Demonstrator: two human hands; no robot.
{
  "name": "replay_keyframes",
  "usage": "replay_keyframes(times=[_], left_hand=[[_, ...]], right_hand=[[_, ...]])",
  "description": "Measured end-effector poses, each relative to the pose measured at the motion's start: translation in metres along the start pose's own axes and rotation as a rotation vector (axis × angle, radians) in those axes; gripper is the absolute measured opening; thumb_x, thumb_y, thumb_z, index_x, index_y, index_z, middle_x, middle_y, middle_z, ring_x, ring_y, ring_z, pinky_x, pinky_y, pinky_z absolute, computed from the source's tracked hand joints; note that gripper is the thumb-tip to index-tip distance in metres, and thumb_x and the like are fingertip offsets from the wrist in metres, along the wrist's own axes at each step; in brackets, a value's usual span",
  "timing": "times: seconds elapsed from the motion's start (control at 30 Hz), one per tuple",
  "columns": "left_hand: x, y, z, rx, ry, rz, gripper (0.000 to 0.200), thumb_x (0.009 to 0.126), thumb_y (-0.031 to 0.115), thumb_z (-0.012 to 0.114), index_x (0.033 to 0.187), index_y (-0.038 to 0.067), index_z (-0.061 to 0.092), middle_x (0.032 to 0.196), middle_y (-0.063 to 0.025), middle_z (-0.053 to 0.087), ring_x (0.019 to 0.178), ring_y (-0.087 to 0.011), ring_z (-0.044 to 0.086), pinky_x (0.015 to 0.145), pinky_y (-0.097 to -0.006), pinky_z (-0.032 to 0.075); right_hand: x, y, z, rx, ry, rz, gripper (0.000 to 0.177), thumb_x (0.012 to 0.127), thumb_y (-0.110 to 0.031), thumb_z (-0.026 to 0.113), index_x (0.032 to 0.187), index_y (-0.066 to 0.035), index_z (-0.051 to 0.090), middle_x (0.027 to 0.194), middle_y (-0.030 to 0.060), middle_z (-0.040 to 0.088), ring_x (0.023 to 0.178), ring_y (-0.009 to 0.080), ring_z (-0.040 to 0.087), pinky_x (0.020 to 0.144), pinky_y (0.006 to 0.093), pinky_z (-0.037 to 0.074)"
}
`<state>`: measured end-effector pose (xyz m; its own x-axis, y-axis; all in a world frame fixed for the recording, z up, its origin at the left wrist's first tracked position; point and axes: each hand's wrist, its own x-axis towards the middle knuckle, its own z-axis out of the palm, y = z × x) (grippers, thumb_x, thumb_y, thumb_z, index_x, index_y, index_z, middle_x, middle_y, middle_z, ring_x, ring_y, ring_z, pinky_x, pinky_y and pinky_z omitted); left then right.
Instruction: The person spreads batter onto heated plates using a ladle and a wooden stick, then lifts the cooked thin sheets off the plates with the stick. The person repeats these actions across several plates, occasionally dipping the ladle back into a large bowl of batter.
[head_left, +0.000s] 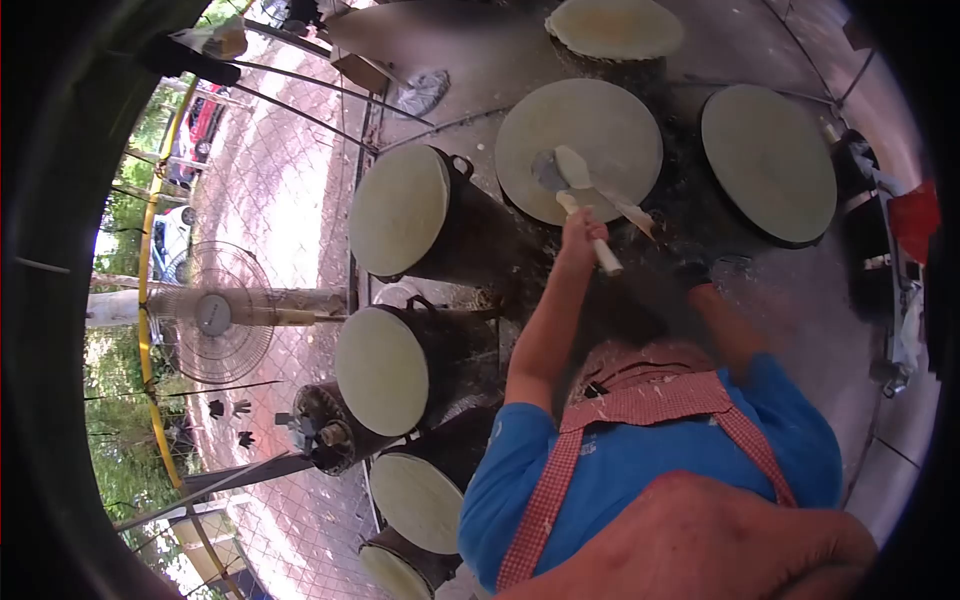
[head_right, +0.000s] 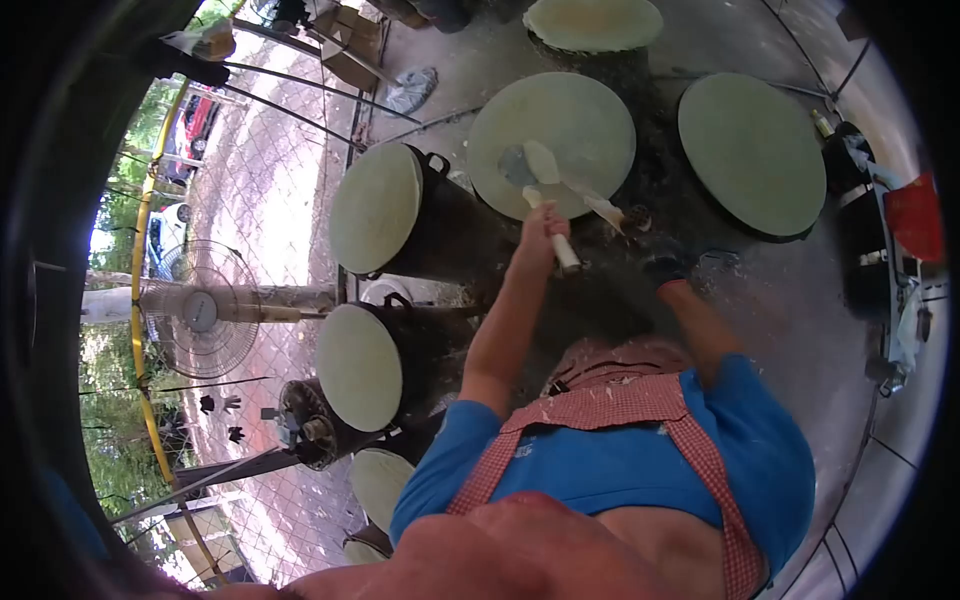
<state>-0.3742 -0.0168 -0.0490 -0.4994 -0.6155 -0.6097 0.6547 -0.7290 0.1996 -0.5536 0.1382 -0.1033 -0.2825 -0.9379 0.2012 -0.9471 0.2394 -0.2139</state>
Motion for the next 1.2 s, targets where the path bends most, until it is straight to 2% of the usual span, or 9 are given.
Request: replay_keyframes(times=[0.03, 0.1, 0.23, 0.33, 0.43, 0.6, 0.7, 0.97, 1.2], left_hand=[[-0.012, 0.011, -0.003, -0.309, -0.106, -0.245, 0.012, 0.082, 0.011, 0.046, 0.076, 0.011, 0.036, 0.052, 0.0014, 0.029, 0.035, -0.006, 0.025, 0.03, -0.0195, 0.024], [-0.04, 0.02, -0.072, 0.236, -0.426, 0.085, 0.013, 0.084, 0.017, 0.047, 0.076, 0.012, 0.038, 0.054, 0.0007, 0.031, 0.036, -0.0057, 0.026, 0.03, -0.0188, 0.024], [-0.132, 0.009, -0.089, 0.105, 0.057, -0.009, 0.014, 0.086, 0.02, 0.046, 0.075, 0.011, 0.041, 0.055, 0.0005, 0.032, 0.036, -0.0049, 0.025, 0.029, -0.0185, 0.023], [-0.134, 0.015, -0.092, -0.577, -0.175, -0.421, 0.012, 0.085, 0.021, 0.047, 0.092, 0.011, 0.048, 0.055, 0.0005, 0.03, 0.035, -0.0049, 0.025, 0.027, -0.0181, 0.021], [-0.158, 0.009, -0.096, -0.657, -0.224, -0.386, 0.014, 0.085, 0.022, 0.046, 0.093, 0.011, 0.048, 0.054, 0.0016, 0.03, 0.035, -0.0047, 0.027, 0.027, -0.0173, 0.022], [-0.19, -0.013, -0.13, -0.744, -0.246, -0.126, 0.01, 0.085, 0.021, 0.046, 0.094, 0.017, 0.046, 0.051, 0.0033, 0.029, 0.034, -0.0028, 0.027, 0.025, -0.0158, 0.022], [-0.233, -0.041, -0.132, -0.51, -0.174, 0.246, 0.007, 0.085, 0.02, 0.047, 0.091, 0.02, 0.043, 0.054, 0.0029, 0.028, 0.036, -0.0003, 0.023, 0.026, -0.0122, 0.019], [-0.325, -0.164, -0.219, -0.677, 0.166, 0.633, 0.023, 0.081, 0.014, 0.053, 0.098, 0.023, 0.04, 0.056, 0.0037, 0.028, 0.037, -0.0001, 0.021, 0.029, -0.0119, 0.019], [-0.391, -0.267, -0.258, -0.987, 0.253, 0.792, 0.011, 0.082, 0.015, 0.051, 0.087, 0.016, 0.041, 0.053, 0.0039, 0.028, 0.036, -0.0018, 0.023, 0.027, -0.014, 0.019]], right_hand=[[0.003, -0.007, -0.007, -0.006, 0.001, -0.018, 0.022, 0.077, -0.027, 0.048, 0.093, -0.015, 0.059, 0.077, 0.0082, 0.059, 0.063, 0.026, 0.057, 0.054, 0.0376, 0.044], [0.0, -0.017, -0.032, -0.025, -0.023, -0.056, 0.022, 0.078, -0.027, 0.048, 0.094, -0.016, 0.059, 0.079, 0.0081, 0.059, 0.063, 0.0256, 0.057, 0.054, 0.0372, 0.044], [-0.023, -0.014, -0.02, -0.069, -0.044, -0.125, 0.023, 0.078, -0.027, 0.048, 0.095, -0.015, 0.059, 0.079, 0.009, 0.059, 0.063, 0.0263, 0.057, 0.054, 0.0375, 0.044], [-0.029, 0.009, 0.034, -0.05, 0.017, -0.222, 0.027, 0.078, -0.03, 0.05, 0.096, -0.011, 0.058, 0.072, 0.0124, 0.059, 0.061, 0.03, 0.055, 0.055, 0.0404, 0.043], [-0.012, -0.045, -0.019, 0.343, 0.134, -0.263, 0.029, 0.076, -0.028, 0.053, 0.101, -0.014, 0.058, 0.075, 0.0132, 0.06, 0.064, 0.0298, 0.056, 0.057, 0.039, 0.044], [0.025, -0.048, 0.014, 0.275, -0.418, -0.453, 0.025, 0.078, -0.02, 0.052, 0.097, -0.004, 0.057, 0.093, 0.0163, 0.059, 0.081, 0.0294, 0.057, 0.069, 0.0347, 0.044], [0.074, -0.065, 0.047, 0.545, -0.721, -0.152, 0.026, 0.08, -0.018, 0.05, 0.098, -0.001, 0.056, 0.092, 0.0162, 0.059, 0.083, 0.0284, 0.057, 0.074, 0.033, 0.043], [0.049, -0.216, 0.084, 0.384, -0.754, -0.986, 0.034, 0.078, -0.025, 0.053, 0.101, 0.001, 0.054, 0.094, 0.0176, 0.058, 0.088, 0.0304, 0.055, 0.076, 0.0338, 0.041], [-0.071, -0.344, 0.068, 0.388, -0.781, -1.078, 0.034, 0.078, -0.031, 0.051, 0.097, -0.004, 0.056, 0.089, 0.0183, 0.057, 0.086, 0.0355, 0.052, 0.073, 0.0392, 0.04]])
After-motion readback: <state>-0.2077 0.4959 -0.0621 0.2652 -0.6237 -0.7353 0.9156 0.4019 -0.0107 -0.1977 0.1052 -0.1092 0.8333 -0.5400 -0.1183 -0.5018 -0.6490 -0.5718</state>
